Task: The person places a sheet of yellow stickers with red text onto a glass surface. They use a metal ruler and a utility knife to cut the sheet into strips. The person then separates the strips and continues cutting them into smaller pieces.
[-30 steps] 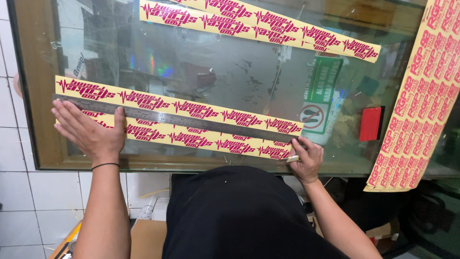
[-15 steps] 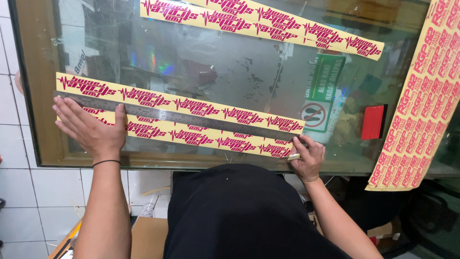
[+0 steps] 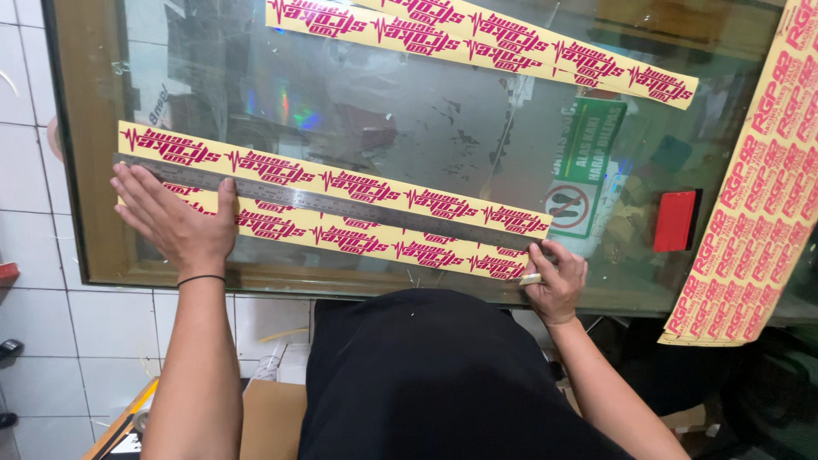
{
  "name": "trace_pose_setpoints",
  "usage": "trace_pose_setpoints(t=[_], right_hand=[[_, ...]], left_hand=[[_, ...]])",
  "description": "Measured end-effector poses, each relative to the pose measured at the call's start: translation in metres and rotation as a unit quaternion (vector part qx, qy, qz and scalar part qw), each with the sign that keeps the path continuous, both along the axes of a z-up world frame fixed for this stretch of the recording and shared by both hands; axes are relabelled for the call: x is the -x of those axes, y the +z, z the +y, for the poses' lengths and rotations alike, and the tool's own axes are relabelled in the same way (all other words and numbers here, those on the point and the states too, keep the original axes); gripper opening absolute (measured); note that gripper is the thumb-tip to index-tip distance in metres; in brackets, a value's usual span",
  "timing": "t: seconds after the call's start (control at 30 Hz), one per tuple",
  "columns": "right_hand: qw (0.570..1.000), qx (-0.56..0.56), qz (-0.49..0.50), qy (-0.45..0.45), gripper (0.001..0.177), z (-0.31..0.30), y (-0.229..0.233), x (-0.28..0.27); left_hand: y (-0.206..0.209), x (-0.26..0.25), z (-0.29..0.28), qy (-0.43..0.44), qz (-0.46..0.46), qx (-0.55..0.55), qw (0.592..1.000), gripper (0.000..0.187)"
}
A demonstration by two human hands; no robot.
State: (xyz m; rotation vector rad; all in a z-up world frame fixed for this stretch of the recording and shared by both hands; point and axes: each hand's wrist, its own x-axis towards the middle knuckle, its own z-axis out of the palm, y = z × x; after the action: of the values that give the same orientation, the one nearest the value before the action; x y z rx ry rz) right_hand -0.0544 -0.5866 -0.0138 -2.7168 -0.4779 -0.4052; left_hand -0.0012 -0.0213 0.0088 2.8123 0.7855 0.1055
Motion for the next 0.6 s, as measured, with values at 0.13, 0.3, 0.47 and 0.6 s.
trace_pose_setpoints(t=[0.13, 0.3, 0.47, 0.6], right_hand=[[1.000, 0.005, 0.000, 0.006, 0.022, 0.000, 0.001, 0.000], [0.999, -0.023, -0.021, 0.035, 0.020, 0.000, 0.001, -0.005], [0.998, -0.005, -0.065, 0.001, 0.026, -0.011, -0.021, -0.001], [0.997, -0.005, -0.079, 0.004, 0.025, -0.022, -0.040, 0.002]], left_hand=[[0.000, 0.000, 0.001, -0.004, -0.005, -0.016, 1.000, 0.108], [0.004, -0.002, -0.002, -0.002, -0.015, -0.014, 1.000, 0.109], [-0.011, 0.000, 0.007, -0.020, -0.074, -0.029, 0.997, 0.118], [-0.010, -0.002, 0.007, -0.018, -0.085, -0.020, 0.996, 0.119]])
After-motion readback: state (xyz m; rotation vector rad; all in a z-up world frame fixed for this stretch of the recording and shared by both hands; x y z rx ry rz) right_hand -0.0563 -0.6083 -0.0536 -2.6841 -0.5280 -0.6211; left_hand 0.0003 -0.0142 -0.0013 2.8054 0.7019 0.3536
